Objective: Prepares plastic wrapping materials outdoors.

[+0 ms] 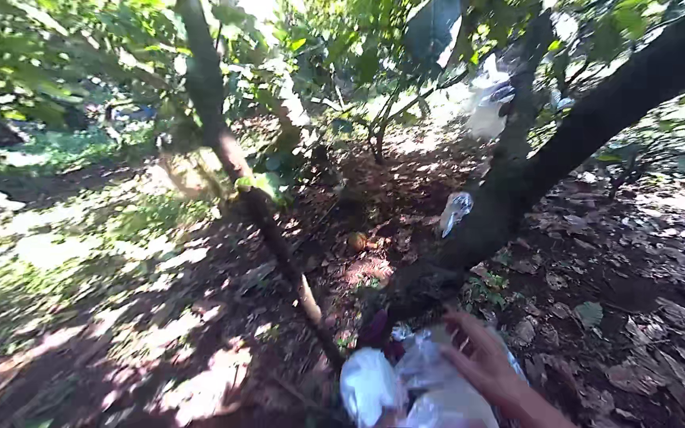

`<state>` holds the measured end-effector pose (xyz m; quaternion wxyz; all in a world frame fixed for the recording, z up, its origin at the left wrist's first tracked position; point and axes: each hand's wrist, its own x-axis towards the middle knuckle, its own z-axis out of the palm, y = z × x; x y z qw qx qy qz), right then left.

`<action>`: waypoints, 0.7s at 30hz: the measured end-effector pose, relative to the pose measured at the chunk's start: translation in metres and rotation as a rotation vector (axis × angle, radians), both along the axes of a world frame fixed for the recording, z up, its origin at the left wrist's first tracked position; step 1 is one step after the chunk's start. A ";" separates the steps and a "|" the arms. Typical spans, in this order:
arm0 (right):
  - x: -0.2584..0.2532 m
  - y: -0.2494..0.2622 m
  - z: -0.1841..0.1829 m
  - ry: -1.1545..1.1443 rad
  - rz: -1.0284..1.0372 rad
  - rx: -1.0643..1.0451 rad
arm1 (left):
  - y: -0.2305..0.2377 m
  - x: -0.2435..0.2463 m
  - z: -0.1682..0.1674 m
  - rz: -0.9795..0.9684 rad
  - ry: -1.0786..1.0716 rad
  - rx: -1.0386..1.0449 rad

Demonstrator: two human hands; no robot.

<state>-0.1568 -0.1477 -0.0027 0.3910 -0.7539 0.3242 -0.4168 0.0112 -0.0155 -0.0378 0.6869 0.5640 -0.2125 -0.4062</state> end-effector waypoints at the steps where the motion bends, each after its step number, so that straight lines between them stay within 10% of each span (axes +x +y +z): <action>1: -0.001 0.005 0.010 -0.051 0.013 -0.150 | 0.002 -0.003 0.006 0.048 -0.007 0.053; 4: 0.001 0.015 0.029 -0.098 0.309 -0.367 | -0.004 0.001 0.011 0.090 0.002 0.091; 11: 0.040 -0.003 0.004 0.942 0.621 -0.004 | -0.004 0.031 0.006 0.132 0.187 0.122; 21: 0.095 -0.042 -0.017 0.826 0.705 0.088 | -0.047 0.102 0.010 0.249 0.252 0.187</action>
